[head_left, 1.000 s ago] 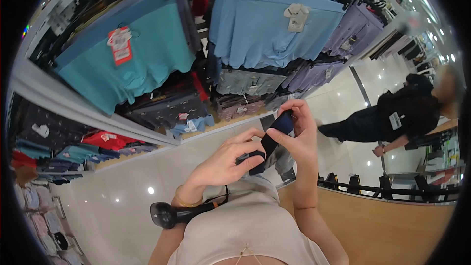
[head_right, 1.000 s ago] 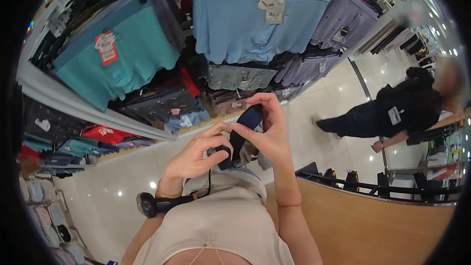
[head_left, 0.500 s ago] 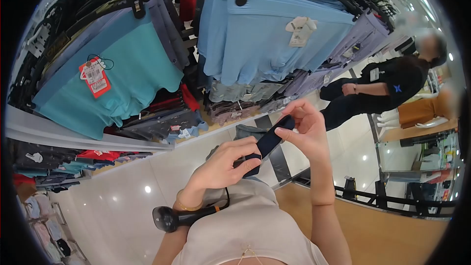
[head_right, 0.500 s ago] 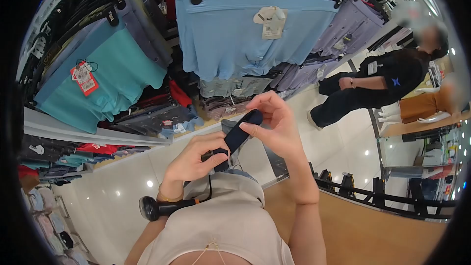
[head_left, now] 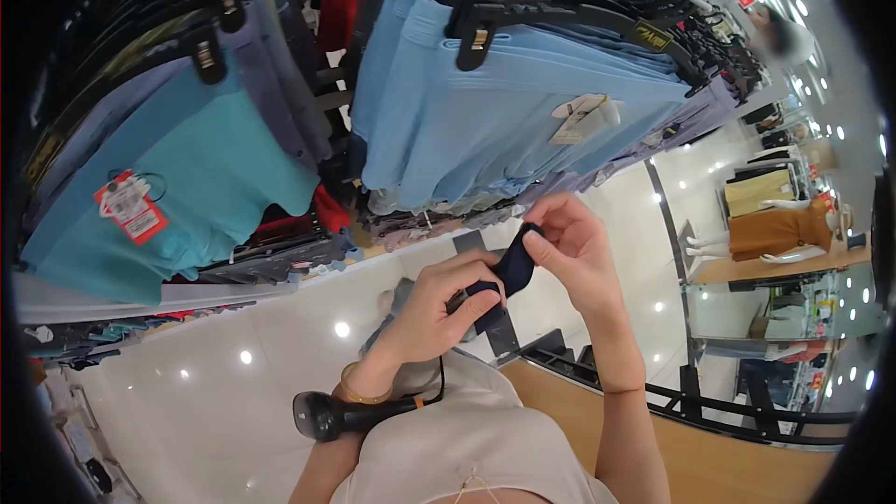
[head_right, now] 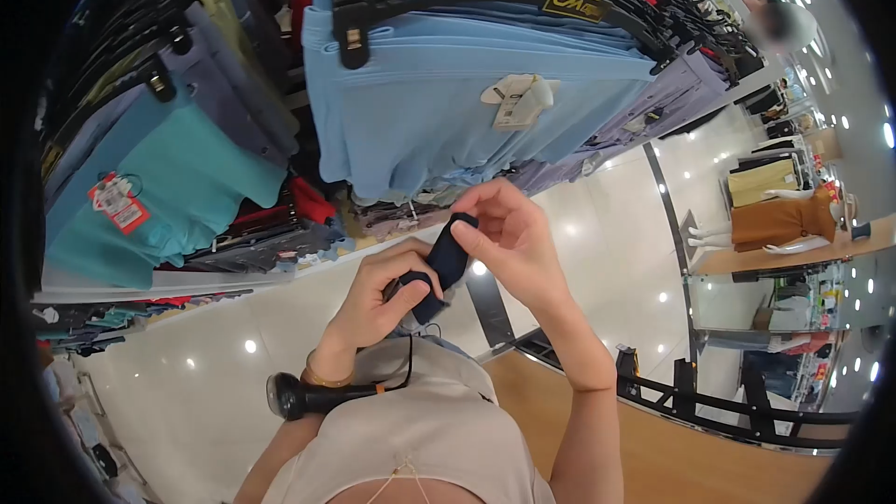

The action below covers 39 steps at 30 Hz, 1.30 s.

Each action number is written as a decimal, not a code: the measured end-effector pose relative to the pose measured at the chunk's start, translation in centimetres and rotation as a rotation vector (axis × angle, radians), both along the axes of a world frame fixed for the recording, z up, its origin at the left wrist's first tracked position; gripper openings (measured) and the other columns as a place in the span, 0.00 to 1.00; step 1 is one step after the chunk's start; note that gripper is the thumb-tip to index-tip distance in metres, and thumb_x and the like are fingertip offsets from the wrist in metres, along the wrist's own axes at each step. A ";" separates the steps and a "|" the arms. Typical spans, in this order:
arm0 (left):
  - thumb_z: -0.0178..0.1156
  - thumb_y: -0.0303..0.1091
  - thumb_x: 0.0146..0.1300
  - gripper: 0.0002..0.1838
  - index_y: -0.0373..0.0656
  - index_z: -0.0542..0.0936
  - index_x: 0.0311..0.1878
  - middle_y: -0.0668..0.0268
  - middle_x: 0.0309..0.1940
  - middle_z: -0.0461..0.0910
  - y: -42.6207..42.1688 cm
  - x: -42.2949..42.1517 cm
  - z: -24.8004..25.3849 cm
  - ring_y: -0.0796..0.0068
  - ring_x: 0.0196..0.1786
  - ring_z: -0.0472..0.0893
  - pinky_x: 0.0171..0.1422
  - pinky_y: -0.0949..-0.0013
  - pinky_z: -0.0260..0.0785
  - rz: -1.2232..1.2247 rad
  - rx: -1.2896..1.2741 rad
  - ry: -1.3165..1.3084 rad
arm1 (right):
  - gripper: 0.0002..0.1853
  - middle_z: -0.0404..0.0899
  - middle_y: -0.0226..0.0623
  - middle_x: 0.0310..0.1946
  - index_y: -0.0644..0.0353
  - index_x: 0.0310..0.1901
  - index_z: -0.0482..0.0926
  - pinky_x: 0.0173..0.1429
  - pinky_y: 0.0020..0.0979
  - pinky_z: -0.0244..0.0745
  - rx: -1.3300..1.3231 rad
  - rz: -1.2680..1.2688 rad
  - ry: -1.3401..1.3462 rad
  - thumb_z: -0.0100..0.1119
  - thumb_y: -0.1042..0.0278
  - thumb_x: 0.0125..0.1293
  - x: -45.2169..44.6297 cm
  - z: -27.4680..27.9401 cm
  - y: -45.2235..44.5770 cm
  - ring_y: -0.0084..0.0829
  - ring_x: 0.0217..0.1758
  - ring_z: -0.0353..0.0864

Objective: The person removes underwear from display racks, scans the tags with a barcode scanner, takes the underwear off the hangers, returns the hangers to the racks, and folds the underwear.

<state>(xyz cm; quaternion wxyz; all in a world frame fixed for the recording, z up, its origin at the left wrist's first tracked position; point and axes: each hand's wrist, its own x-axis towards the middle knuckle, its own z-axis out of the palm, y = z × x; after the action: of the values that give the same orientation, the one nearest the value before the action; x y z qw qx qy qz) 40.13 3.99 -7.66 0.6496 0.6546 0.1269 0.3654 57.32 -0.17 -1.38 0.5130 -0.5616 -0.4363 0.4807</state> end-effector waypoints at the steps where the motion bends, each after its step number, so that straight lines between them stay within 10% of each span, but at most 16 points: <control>1: 0.55 0.31 0.58 0.07 0.37 0.74 0.30 0.63 0.34 0.72 0.2 0.7 0.1 0.66 0.31 0.72 0.36 0.70 0.64 0.014 0.012 -0.029 | 0.10 0.75 0.30 0.32 0.63 0.39 0.71 0.33 0.17 0.67 0.054 -0.034 -0.123 0.59 0.78 0.56 0.4 -0.1 0.0 0.15 0.31 0.73; 11: 0.58 0.29 0.55 0.05 0.38 0.78 0.29 0.65 0.23 0.71 0.2 3.8 0.5 0.70 0.25 0.71 0.30 0.72 0.61 -0.068 0.064 0.166 | 0.02 0.75 0.27 0.28 0.64 0.30 0.74 0.35 0.16 0.65 0.184 -0.295 -0.161 0.54 0.81 0.57 3.6 -1.4 -0.6 0.15 0.30 0.72; 23: 0.59 0.24 0.54 0.03 0.37 0.77 0.32 0.61 0.28 0.71 -2.5 5.9 1.9 0.66 0.27 0.72 0.30 0.70 0.64 0.241 0.097 0.213 | 0.09 0.77 0.36 0.41 0.65 0.45 0.74 0.41 0.21 0.71 0.237 0.220 -0.139 0.50 0.78 0.63 6.6 -3.4 1.0 0.21 0.37 0.76; 39: 0.55 0.28 0.58 0.06 0.34 0.73 0.33 0.58 0.33 0.71 -7.3 16.0 1.4 0.57 0.30 0.72 0.33 0.64 0.64 0.398 0.110 0.386 | 0.13 0.79 0.37 0.39 0.65 0.38 0.79 0.39 0.24 0.72 0.125 0.507 0.086 0.67 0.75 0.48 17.7 -5.3 -1.2 0.24 0.41 0.77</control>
<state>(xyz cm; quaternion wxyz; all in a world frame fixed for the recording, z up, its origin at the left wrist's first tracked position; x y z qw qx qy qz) 56.11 -3.35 -6.29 0.4922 0.7085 0.3545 0.3607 75.00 -1.39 -6.65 0.4279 -0.3805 -0.5696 0.5896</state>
